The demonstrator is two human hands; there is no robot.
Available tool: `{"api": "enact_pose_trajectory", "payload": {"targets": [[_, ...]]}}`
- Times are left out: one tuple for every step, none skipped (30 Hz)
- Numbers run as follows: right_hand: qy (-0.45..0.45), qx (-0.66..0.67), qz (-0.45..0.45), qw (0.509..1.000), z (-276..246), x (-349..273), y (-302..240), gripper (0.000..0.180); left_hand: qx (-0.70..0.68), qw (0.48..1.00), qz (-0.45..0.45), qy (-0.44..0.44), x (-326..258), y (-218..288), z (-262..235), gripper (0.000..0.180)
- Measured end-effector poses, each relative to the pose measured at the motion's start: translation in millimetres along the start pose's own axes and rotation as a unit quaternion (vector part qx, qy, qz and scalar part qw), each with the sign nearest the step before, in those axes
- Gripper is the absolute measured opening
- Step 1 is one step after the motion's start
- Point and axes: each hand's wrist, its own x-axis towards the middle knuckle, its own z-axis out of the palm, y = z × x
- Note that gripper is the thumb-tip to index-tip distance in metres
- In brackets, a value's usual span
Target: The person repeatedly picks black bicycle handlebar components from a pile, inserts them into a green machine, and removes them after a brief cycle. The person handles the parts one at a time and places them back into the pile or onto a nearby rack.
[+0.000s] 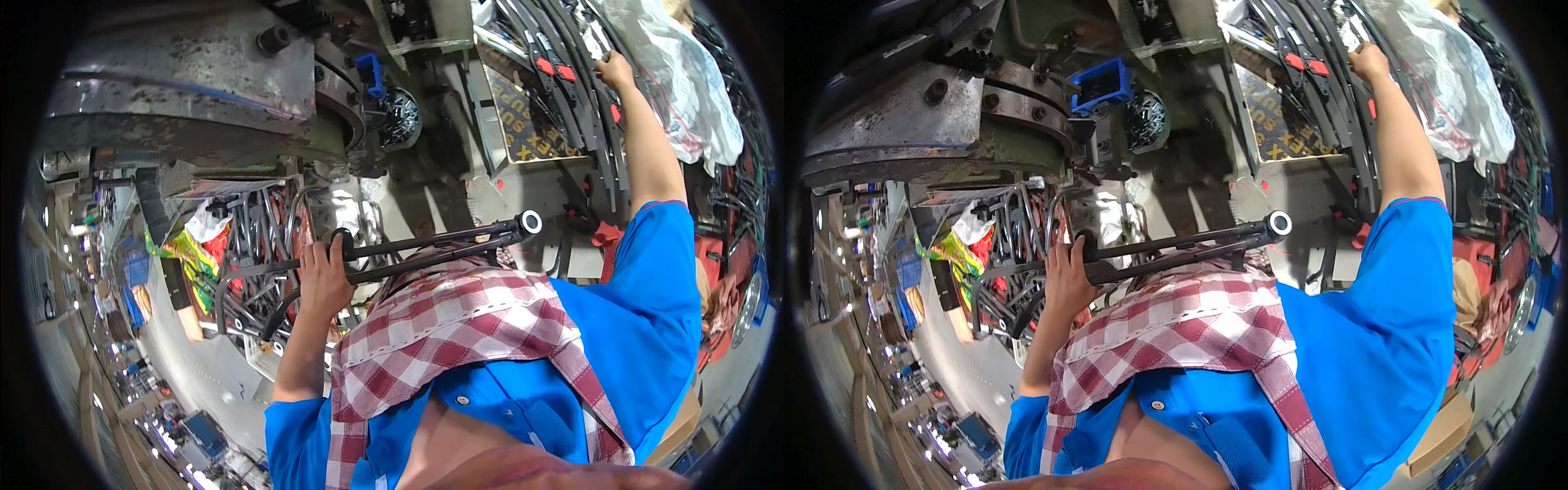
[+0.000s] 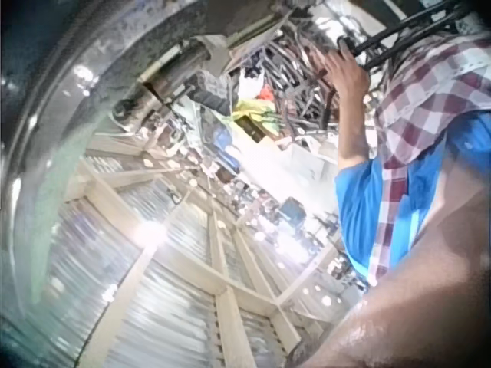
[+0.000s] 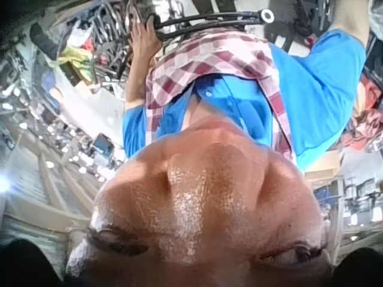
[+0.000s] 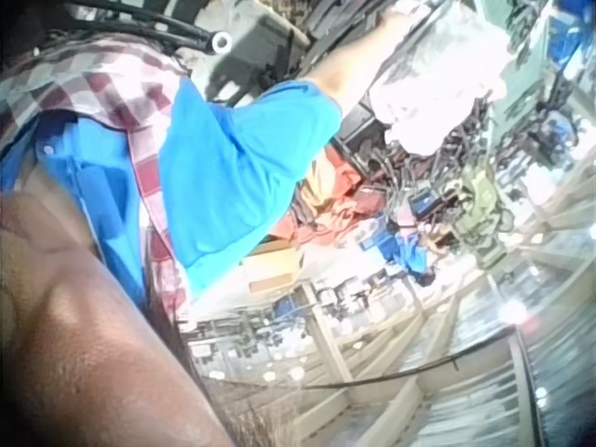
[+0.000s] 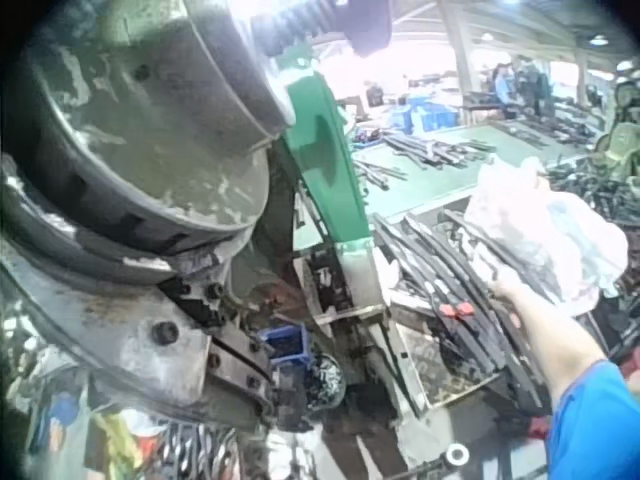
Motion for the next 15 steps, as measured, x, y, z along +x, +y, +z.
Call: {"api": "enact_pose_trajectory", "payload": {"targets": [[0.005, -0.064, -0.036, 0.997, -5, -10, -14, 0.037, -0.001, 1.0, 0.011, 0.002, 5, -1, 2, 0.074], [0.022, -0.098, -0.054, 0.993, -3, -19, -20, 0.037, -0.002, 1.0, 0.023, 0.001, 8, -1, 4, 0.074], [0.012, -0.125, -0.05, 0.991, -1, -26, -28, 0.039, -0.003, 0.999, 0.032, 0.001, 10, 1, 6, 0.074], [-0.004, -0.118, -0.035, 0.992, 0, -25, -22, 0.042, -0.009, 0.999, 0.043, 0.001, 17, 4, 2, 0.074], [-0.024, -0.105, -0.026, 0.994, 10, -17, -19, 0.046, -0.007, 0.999, 0.048, 0.009, 20, 6, -3, 0.075], [-0.007, -0.107, -0.012, 0.994, 26, -13, -17, 0.046, 0.0, 0.999, 0.046, 0.015, 18, 8, -9, 0.076], [0.009, -0.106, 0.004, 0.994, 39, -9, -18, 0.045, 0.009, 0.999, 0.046, 0.021, 17, 8, -14, 0.077], [0.013, -0.116, 0.005, 0.993, 49, -19, -29, 0.045, 0.014, 0.999, 0.039, 0.023, 11, 10, -17, 0.081], [-0.016, -0.133, 0.038, 0.99, 53, -21, -43, 0.049, -0.007, 1.0, 0.009, -0.008, 5, 11, -20, 0.09], [-0.034, -0.12, 0.06, 0.99, 46, -20, -45, 0.051, -0.021, 0.999, 0.002, -0.025, 3, 8, -20, 0.094], [-0.054, -0.105, 0.079, 0.99, 44, -17, -45, 0.054, -0.035, 0.998, -0.01, -0.043, -1, 5, -19, 0.098], [-0.031, -0.129, 0.043, 0.99, 44, -17, -45, 0.05, -0.04, 0.997, -0.024, -0.056, -7, 1, -16, 0.107], [-0.03, -0.113, 0.021, 0.993, 46, -14, -42, 0.046, -0.032, 0.997, -0.028, -0.07, -14, -1, -15, 0.111], [-0.027, -0.097, 0.022, 0.995, 42, -14, -37, 0.047, -0.024, 0.996, -0.038, -0.074, -17, -4, -9, 0.113], [-0.023, -0.081, 0.026, 0.996, 39, -15, -31, 0.048, -0.016, 0.996, -0.047, -0.078, -17, -8, -5, 0.116]]}}
